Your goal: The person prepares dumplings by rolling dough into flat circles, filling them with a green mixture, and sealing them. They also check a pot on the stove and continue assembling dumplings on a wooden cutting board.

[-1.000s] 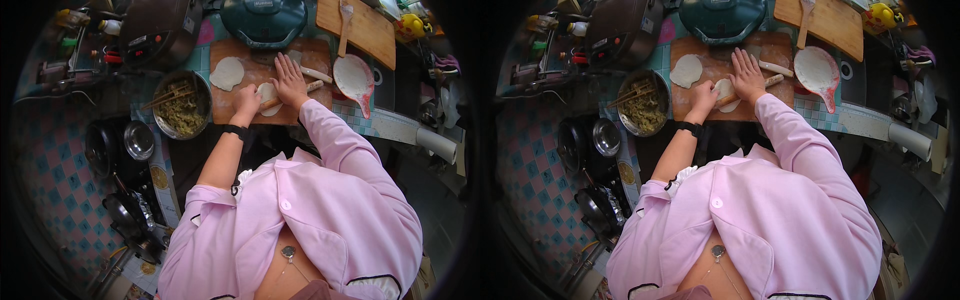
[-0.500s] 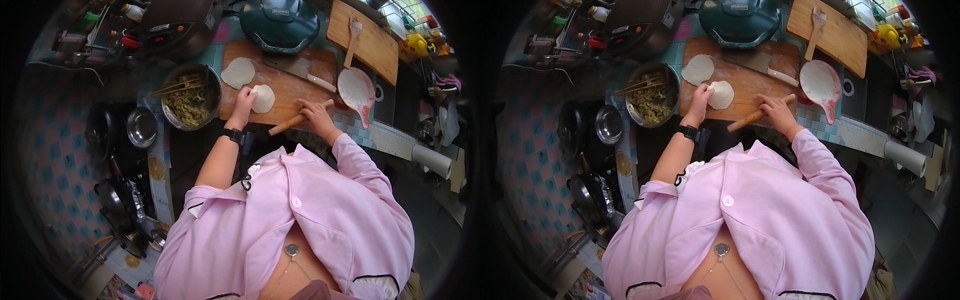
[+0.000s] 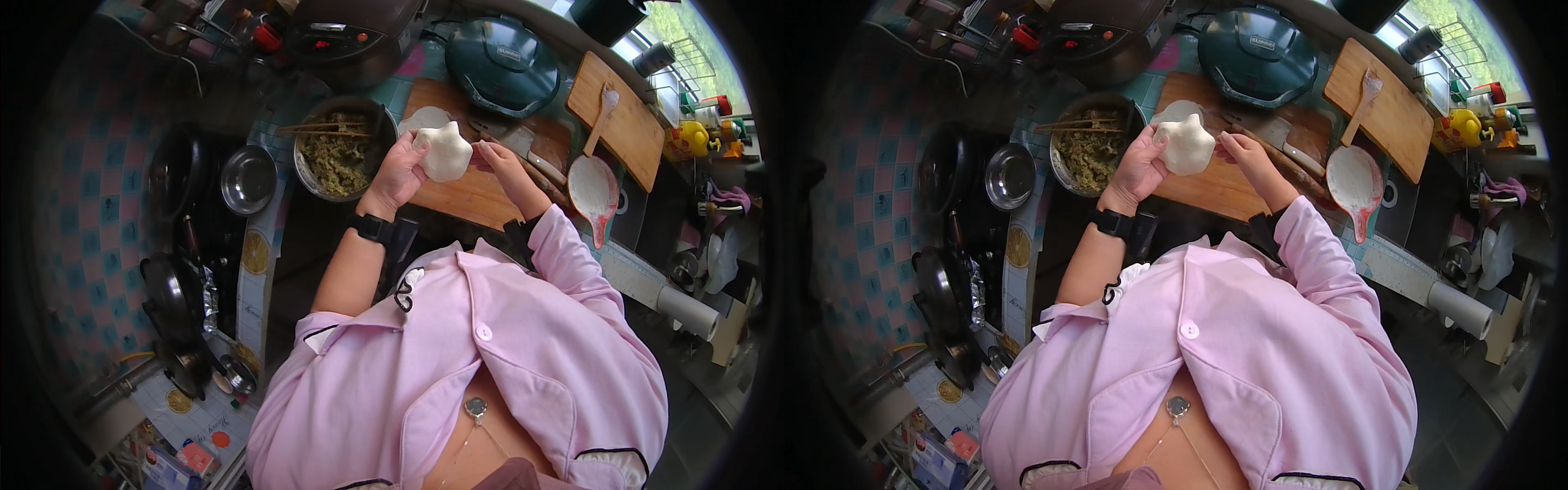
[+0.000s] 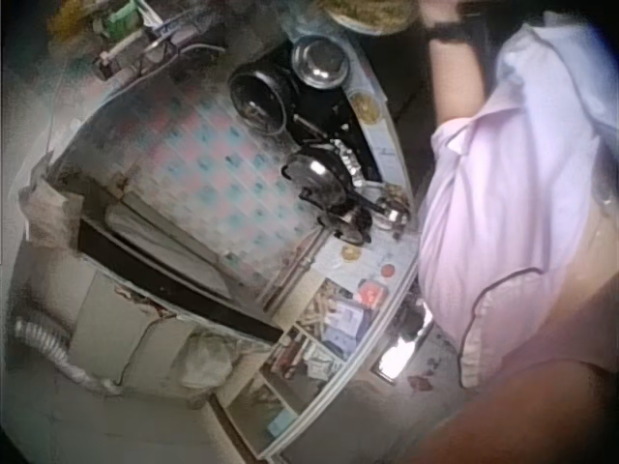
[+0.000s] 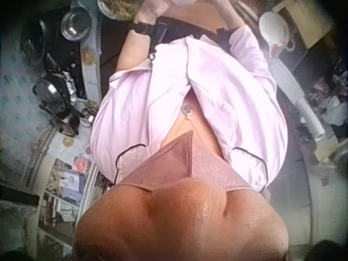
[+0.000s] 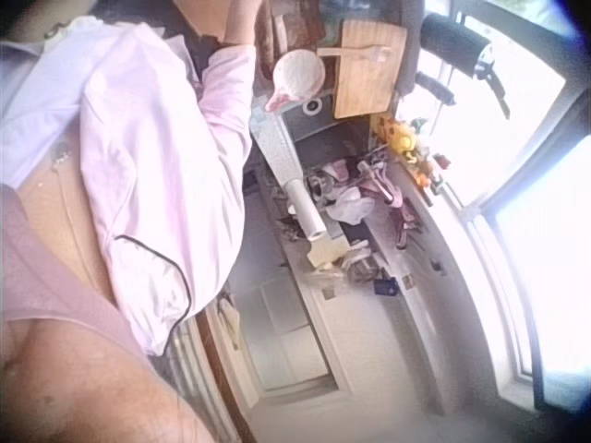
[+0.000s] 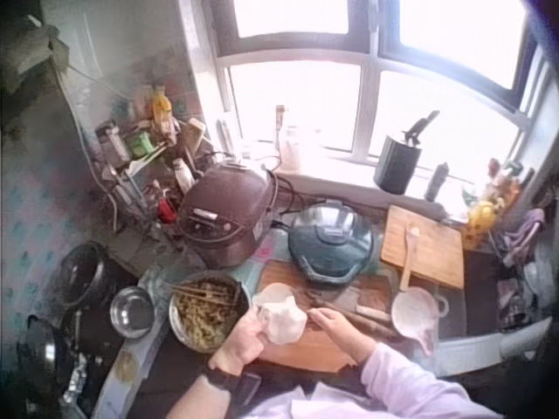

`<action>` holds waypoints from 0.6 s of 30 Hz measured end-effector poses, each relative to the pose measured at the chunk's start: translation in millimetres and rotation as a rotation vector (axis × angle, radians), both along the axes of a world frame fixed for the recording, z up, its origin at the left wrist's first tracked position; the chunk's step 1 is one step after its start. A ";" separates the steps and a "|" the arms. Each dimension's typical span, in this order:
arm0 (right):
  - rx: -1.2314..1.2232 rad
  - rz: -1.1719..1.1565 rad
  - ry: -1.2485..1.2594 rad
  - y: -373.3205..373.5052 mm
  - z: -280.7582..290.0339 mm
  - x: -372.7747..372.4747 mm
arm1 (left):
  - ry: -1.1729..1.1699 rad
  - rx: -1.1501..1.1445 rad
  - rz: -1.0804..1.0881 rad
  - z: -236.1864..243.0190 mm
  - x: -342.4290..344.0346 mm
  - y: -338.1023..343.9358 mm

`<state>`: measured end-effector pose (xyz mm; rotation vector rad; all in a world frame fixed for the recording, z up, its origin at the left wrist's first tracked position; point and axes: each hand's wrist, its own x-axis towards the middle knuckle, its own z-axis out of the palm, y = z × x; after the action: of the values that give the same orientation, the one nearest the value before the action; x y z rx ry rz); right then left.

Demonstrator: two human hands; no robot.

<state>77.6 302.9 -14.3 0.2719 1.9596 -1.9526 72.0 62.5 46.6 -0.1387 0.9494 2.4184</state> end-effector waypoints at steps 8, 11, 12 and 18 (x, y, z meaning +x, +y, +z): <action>-0.435 0.222 -0.038 -101.2 117.4 -33.1 | 0.217 -0.419 0.006 68.3 1.1 -81.8; -0.474 0.308 0.050 -144.0 152.4 -34.1 | 0.329 -0.170 0.064 90.7 16.4 -137.2; -0.500 0.348 0.067 -157.2 161.8 -34.0 | 0.384 -0.084 0.095 94.7 18.0 -153.5; -0.096 0.441 0.138 -237.8 152.1 -52.3 | -0.049 0.371 0.300 60.6 30.8 -169.0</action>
<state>25.4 65.0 137.8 -0.3041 1.8059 -1.7992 102.8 -106.5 107.1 -0.2153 0.4700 2.8055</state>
